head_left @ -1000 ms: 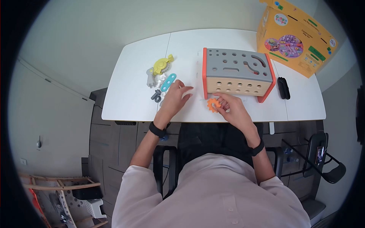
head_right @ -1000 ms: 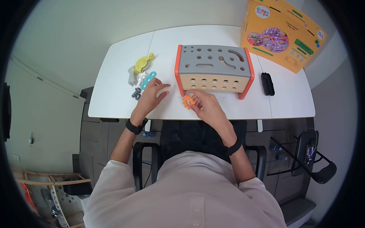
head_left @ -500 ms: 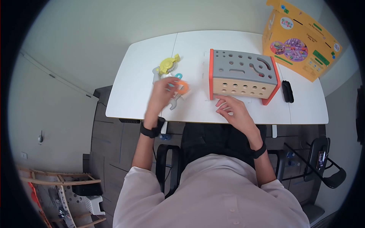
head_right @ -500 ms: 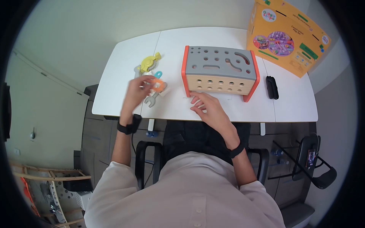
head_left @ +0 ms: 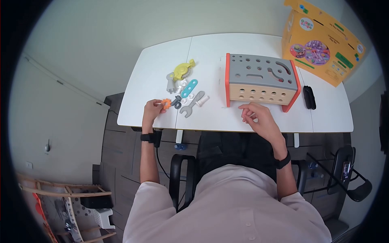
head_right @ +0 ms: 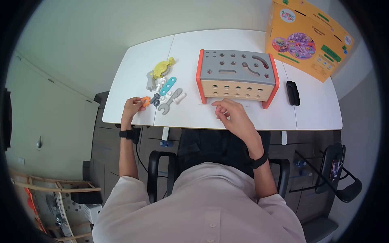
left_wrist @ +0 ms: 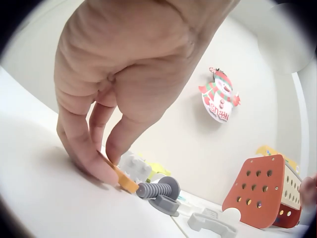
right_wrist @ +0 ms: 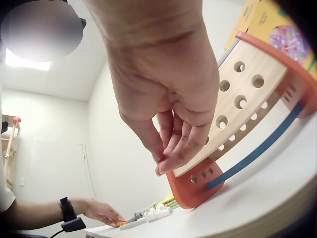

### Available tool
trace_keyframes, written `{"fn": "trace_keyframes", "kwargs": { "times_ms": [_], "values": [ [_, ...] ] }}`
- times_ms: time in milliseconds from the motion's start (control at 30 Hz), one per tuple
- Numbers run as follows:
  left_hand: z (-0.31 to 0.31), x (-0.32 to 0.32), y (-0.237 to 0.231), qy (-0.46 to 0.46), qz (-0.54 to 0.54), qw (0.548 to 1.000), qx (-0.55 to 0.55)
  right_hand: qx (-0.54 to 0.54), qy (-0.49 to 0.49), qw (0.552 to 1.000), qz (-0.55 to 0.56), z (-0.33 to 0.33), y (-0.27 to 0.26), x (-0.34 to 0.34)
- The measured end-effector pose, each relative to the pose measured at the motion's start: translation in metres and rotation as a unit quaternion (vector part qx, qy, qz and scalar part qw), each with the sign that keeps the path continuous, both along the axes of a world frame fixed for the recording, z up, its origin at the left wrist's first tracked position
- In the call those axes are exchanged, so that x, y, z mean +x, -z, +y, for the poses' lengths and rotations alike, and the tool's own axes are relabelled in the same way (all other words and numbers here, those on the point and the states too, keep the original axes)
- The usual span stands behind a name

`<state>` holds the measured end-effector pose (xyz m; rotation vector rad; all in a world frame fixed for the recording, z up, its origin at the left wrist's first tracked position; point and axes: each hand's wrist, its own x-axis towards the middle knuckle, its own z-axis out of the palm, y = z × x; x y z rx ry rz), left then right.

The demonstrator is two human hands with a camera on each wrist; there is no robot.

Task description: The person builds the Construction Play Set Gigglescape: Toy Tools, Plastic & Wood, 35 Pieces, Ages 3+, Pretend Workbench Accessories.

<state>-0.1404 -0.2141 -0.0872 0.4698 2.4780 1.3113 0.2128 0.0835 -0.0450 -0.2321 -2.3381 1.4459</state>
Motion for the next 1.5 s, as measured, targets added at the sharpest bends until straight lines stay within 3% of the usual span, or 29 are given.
{"fn": "trace_keyframes", "kwargs": {
  "times_ms": [67,133,167,233,600,1000,1133,1200,1233,1300,1367,1433,1500],
  "values": [
    [0.008,0.005,-0.010,-0.006,0.009,0.999,-0.032,0.013,0.002,1.000,-0.005,0.000,0.002,0.001],
    [0.017,0.002,-0.015,-0.021,0.220,0.963,-0.156,0.027,0.006,1.000,-0.010,0.001,0.001,0.002],
    [0.026,0.008,-0.024,-0.022,0.219,0.963,-0.155,0.036,0.013,0.999,-0.016,0.002,-0.001,0.003],
    [0.047,0.019,-0.036,0.063,0.336,0.936,-0.084,0.047,0.018,0.998,-0.022,0.002,-0.002,0.004],
    [0.108,0.024,-0.027,0.067,0.371,0.890,-0.257,0.048,0.033,0.998,-0.024,0.008,-0.007,0.010],
    [0.113,0.017,-0.012,0.072,0.379,0.877,-0.287,0.047,0.018,0.999,-0.020,0.006,-0.004,0.007],
    [0.111,0.036,-0.040,0.059,0.378,0.889,-0.250,0.058,0.015,0.997,-0.048,0.008,-0.005,0.007],
    [0.111,0.060,-0.062,0.116,0.386,0.903,-0.146,0.035,0.016,0.999,-0.024,0.006,-0.008,0.005],
    [0.112,0.077,-0.076,0.116,0.384,0.904,-0.147,0.034,0.015,0.999,-0.026,0.003,-0.012,0.004],
    [0.118,0.114,-0.093,0.245,0.260,0.933,-0.052,0.009,0.013,1.000,0.012,-0.005,-0.022,0.000],
    [0.122,0.141,-0.085,0.358,0.250,0.899,0.024,-0.023,0.009,0.999,0.039,-0.014,-0.021,-0.006],
    [0.123,0.175,-0.089,0.432,0.208,0.878,0.004,-0.054,0.007,0.996,0.065,-0.016,-0.016,-0.008],
    [0.124,0.192,-0.085,0.445,0.200,0.873,0.010,-0.012,-0.036,0.997,0.072,-0.014,-0.005,-0.009]
  ]
}}
